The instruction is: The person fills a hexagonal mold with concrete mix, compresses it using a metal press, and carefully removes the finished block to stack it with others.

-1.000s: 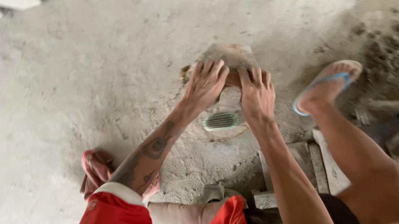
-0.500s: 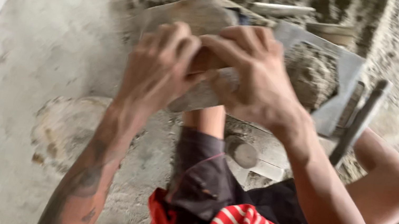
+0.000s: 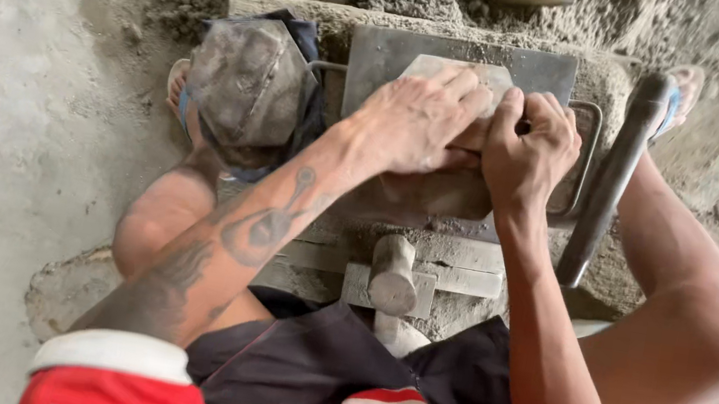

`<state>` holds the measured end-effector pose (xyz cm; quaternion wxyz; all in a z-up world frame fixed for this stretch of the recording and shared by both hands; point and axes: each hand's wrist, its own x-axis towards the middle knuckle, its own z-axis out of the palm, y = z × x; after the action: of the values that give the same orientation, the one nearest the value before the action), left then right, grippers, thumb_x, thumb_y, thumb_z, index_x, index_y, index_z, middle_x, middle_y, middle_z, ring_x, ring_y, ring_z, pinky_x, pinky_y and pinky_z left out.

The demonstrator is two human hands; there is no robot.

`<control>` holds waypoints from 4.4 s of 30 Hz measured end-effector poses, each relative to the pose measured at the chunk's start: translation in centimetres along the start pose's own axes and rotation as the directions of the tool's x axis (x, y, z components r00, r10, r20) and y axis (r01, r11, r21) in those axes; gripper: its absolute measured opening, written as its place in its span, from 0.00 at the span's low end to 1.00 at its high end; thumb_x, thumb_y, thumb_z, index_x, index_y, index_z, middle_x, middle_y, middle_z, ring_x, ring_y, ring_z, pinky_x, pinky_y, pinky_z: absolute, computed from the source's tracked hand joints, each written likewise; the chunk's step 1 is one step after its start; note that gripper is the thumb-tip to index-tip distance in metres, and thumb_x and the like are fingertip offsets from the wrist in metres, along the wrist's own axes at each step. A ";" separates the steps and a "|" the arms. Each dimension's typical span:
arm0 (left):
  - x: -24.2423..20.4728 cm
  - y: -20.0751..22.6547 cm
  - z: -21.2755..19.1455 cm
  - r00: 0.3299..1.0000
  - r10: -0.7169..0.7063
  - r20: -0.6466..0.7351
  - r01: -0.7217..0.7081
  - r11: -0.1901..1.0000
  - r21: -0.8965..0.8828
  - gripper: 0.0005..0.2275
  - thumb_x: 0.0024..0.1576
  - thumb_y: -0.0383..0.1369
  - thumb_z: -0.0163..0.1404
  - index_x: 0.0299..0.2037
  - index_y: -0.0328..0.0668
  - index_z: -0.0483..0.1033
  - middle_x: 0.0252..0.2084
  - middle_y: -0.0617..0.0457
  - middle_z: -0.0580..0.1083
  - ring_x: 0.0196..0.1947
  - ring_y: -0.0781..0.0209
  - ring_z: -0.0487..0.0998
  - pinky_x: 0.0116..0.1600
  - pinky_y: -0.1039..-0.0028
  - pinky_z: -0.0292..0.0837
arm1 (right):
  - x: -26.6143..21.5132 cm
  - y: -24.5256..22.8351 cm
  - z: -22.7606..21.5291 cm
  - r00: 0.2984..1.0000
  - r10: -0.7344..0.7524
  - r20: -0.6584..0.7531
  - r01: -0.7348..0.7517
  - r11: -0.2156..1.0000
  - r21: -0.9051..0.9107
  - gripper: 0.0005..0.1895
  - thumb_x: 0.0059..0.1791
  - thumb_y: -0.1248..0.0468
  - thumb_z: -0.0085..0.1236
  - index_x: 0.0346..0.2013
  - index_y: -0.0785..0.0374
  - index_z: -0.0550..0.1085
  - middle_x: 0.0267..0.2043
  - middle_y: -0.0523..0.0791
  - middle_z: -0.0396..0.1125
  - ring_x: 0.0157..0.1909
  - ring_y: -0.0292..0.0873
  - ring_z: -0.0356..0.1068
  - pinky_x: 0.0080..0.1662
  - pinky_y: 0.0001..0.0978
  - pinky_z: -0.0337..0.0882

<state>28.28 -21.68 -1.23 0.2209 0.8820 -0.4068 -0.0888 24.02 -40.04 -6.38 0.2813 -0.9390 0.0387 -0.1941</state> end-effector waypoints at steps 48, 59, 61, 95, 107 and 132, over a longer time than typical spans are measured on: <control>-4.5 -2.9 2.0 0.990 -0.038 -0.137 0.058 0.988 0.147 0.39 0.46 0.70 0.54 0.55 0.48 0.67 0.55 0.49 0.66 0.60 0.47 0.65 0.54 0.58 0.67 | -6.6 -14.6 -18.5 0.819 0.223 0.528 -0.556 0.531 0.639 0.18 0.53 0.58 0.53 0.22 0.66 0.72 0.12 0.49 0.64 0.13 0.43 0.68 0.19 0.35 0.70; -7.0 -5.0 1.6 0.984 -0.171 -0.041 0.175 0.938 0.299 0.54 0.41 0.76 0.45 0.73 0.48 0.57 0.77 0.58 0.55 0.77 0.49 0.47 0.74 0.38 0.41 | -6.2 -9.5 -6.8 0.475 0.497 0.726 -0.857 0.448 0.254 0.33 0.54 0.37 0.48 0.31 0.67 0.70 0.14 0.47 0.62 0.13 0.40 0.62 0.17 0.34 0.67; -7.2 -5.0 2.1 0.982 -0.188 -0.034 0.190 0.944 0.272 0.54 0.40 0.75 0.46 0.74 0.49 0.55 0.77 0.59 0.53 0.77 0.50 0.47 0.75 0.37 0.39 | -4.7 -10.4 -8.2 0.459 0.520 0.720 -0.861 0.459 0.218 0.33 0.53 0.36 0.51 0.32 0.68 0.71 0.15 0.49 0.64 0.13 0.42 0.64 0.17 0.37 0.68; -6.7 -5.0 1.4 0.976 -0.219 0.010 0.207 0.935 0.287 0.62 0.31 0.80 0.46 0.75 0.47 0.53 0.78 0.58 0.52 0.78 0.48 0.45 0.72 0.26 0.20 | -8.5 -8.2 -12.7 0.416 0.592 0.691 -0.891 0.416 0.181 0.33 0.55 0.38 0.45 0.22 0.64 0.69 0.12 0.49 0.61 0.12 0.43 0.63 0.18 0.34 0.69; -5.6 -3.6 1.4 0.963 -0.268 -0.034 0.261 0.893 0.366 0.61 0.31 0.83 0.41 0.71 0.48 0.60 0.75 0.57 0.60 0.75 0.47 0.54 0.72 0.26 0.19 | -9.7 -8.0 -12.4 0.314 0.537 0.783 -0.936 0.311 0.162 0.33 0.52 0.34 0.50 0.28 0.64 0.72 0.15 0.48 0.62 0.13 0.41 0.63 0.17 0.35 0.68; -3.9 -0.2 3.6 0.943 -0.306 -0.132 0.326 0.929 0.176 0.40 0.48 0.53 0.63 0.69 0.47 0.65 0.75 0.50 0.56 0.75 0.44 0.52 0.72 0.30 0.36 | -4.6 -1.6 -9.0 0.930 0.203 0.308 -0.202 0.979 -0.037 0.26 0.53 0.59 0.60 0.64 0.58 0.67 0.54 0.56 0.55 0.60 0.70 0.59 0.57 0.63 0.66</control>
<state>24.70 -19.75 -4.61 0.1366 0.9566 -0.2545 -0.0377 16.25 -42.52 -0.18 0.3001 -0.9494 0.0910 -0.0142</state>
